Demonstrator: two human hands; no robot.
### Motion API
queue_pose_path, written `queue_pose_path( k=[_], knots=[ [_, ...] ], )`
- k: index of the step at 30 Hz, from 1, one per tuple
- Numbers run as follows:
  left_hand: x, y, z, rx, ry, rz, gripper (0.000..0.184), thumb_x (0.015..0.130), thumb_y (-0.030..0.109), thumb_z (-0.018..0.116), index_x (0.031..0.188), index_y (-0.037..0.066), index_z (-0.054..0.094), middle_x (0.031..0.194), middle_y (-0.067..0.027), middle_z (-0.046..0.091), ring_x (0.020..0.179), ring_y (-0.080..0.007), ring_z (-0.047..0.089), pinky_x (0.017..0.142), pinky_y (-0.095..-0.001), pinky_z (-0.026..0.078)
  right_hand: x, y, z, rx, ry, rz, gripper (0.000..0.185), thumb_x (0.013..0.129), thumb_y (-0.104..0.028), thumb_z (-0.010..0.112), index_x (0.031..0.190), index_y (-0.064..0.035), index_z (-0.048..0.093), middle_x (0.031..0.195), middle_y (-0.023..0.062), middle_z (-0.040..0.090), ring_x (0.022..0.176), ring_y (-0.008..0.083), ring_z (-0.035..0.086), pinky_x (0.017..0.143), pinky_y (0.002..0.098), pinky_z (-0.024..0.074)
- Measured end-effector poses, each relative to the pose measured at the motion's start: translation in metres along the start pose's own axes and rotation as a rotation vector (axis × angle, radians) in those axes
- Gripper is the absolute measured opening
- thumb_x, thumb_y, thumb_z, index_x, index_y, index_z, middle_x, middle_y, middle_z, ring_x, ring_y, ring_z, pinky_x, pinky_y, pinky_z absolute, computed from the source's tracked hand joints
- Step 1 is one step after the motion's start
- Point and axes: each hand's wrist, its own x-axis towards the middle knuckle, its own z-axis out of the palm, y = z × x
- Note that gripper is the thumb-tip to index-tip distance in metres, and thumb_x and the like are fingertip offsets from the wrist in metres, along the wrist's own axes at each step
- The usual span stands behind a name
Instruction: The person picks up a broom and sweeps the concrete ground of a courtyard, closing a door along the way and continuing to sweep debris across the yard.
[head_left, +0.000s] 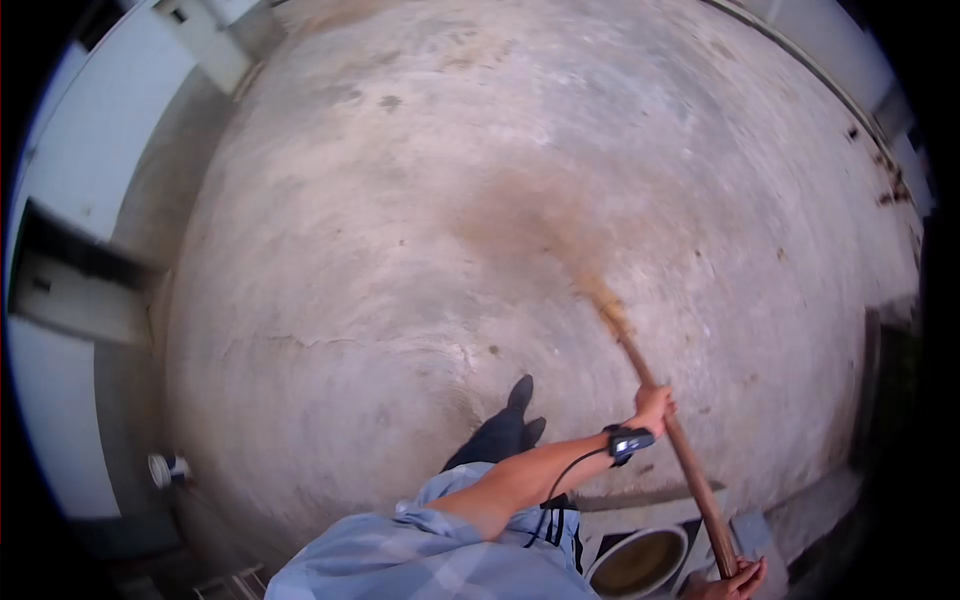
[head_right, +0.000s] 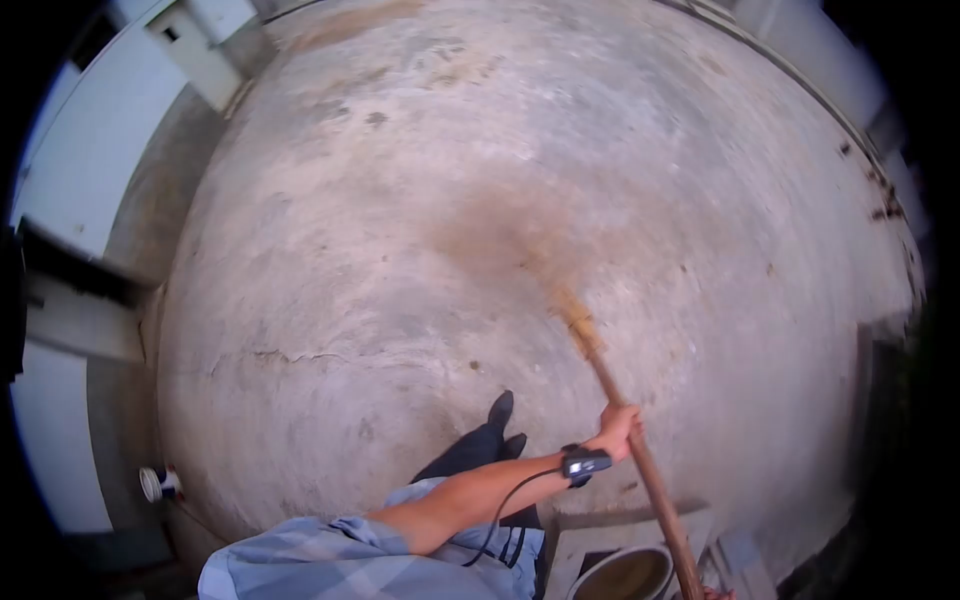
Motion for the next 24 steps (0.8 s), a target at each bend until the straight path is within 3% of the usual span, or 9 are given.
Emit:
queue_pose_path(
  k=[2,4,9,12,13,14,15,19,24],
  knots=[
    [0.014,0.022,-0.055,-0.133,0.143,0.046,0.014,0.067,0.005,0.056,0.075,0.007,0.045,0.058,-0.0032,0.045,0.048,-0.0163,0.047,0.043,-0.0295,0.043,-0.004,0.015,0.027,-0.172,-0.254,0.039,0.02,0.088,-0.013,0.045,0.098,0.0032,0.053,0.075,0.0069,0.05,0.063,0.0136,0.044,0.058,0.0265,0.0413],
    [0.026,0.053,-0.114,-0.275,0.345,0.141,0.013,0.064,0.006,0.055,0.064,0.009,0.043,0.053,-0.0033,0.045,0.042,-0.0141,0.045,0.036,-0.0274,0.039,-0.011,0.032,0.068,-0.349,-0.558,-0.234,0.019,0.085,-0.01,0.046,0.096,0.0018,0.056,0.07,0.0064,0.052,0.06,0.0129,0.045,0.054,0.0267,0.0398],
    [-0.011,0.17,-0.26,-0.465,0.721,0.358,0.015,0.066,0.001,0.058,0.067,0.005,0.043,0.058,-0.0072,0.047,0.042,-0.0182,0.045,0.038,-0.0304,0.04,-0.109,-0.022,0.211,-0.37,-1.212,-0.794,0.016,0.071,-0.007,0.052,0.082,-0.0036,0.063,0.073,0.0157,0.061,0.067,0.032,0.059,0.059,0.0397,0.0456],
    [0.09,0.178,-0.464,-0.506,0.511,0.662,0.015,0.069,0.017,0.06,0.061,0.011,0.049,0.054,-0.0033,0.047,0.047,-0.0171,0.05,0.042,-0.0334,0.042,-0.203,-0.133,0.248,-0.249,-1.713,-0.896,0.021,0.078,-0.023,0.054,0.087,-0.0067,0.063,0.067,0.0186,0.06,0.063,0.0333,0.059,0.059,0.0414,0.0461],
    [0.079,0.189,-0.506,-0.765,0.166,0.78,0.018,0.07,0.019,0.058,0.059,0.011,0.046,0.051,-0.0047,0.045,0.046,-0.0185,0.048,0.043,-0.034,0.043,-0.228,-0.139,0.266,-0.312,-2.065,-0.771,0.028,0.078,-0.031,0.058,0.094,-0.0082,0.06,0.071,0.0182,0.061,0.068,0.0319,0.06,0.061,0.0396,0.0463],
    [0.062,0.202,-0.541,-0.999,-0.195,0.886,0.022,0.071,0.022,0.056,0.056,0.011,0.043,0.048,-0.0061,0.043,0.044,-0.02,0.047,0.044,-0.0347,0.043,-0.256,-0.166,0.274,-0.182,-2.173,-0.945,0.039,0.073,-0.038,0.064,0.096,-0.0076,0.059,0.073,0.0178,0.061,0.071,0.0323,0.06,0.062,0.0391,0.0468],
    [0.001,0.253,-0.526,-0.707,0.72,0.658,0.016,0.072,0.019,0.053,0.063,0.009,0.045,0.052,-0.0069,0.046,0.05,-0.0205,0.049,0.05,-0.035,0.044,-0.287,-0.194,0.279,-0.086,-2.242,-1.119,0.045,0.069,-0.04,0.067,0.099,-0.0072,0.058,0.073,0.0173,0.061,0.072,0.0336,0.059,0.063,0.0392,0.0467],
    [-0.121,0.321,-0.562,-1.136,0.399,0.676,0.017,0.075,0.013,0.05,0.061,0.01,0.041,0.052,-0.0048,0.045,0.047,-0.0205,0.045,0.048,-0.0331,0.042,-0.406,-0.268,0.301,0.019,-2.398,-1.356,0.045,0.065,-0.027,0.068,0.103,-0.0073,0.055,0.073,0.018,0.06,0.072,0.0354,0.058,0.065,0.0418,0.0457],
    [-0.127,0.373,-0.598,-1.192,0.454,0.852,0.017,0.077,0.011,0.048,0.061,0.01,0.041,0.052,-0.0039,0.044,0.047,-0.0195,0.045,0.048,-0.0328,0.042,-0.491,-0.314,0.331,0.18,-2.392,-1.456,0.045,0.063,-0.022,0.068,0.103,-0.0075,0.054,0.073,0.0179,0.06,0.071,0.036,0.057,0.064,0.043,0.0453]
  ],
)
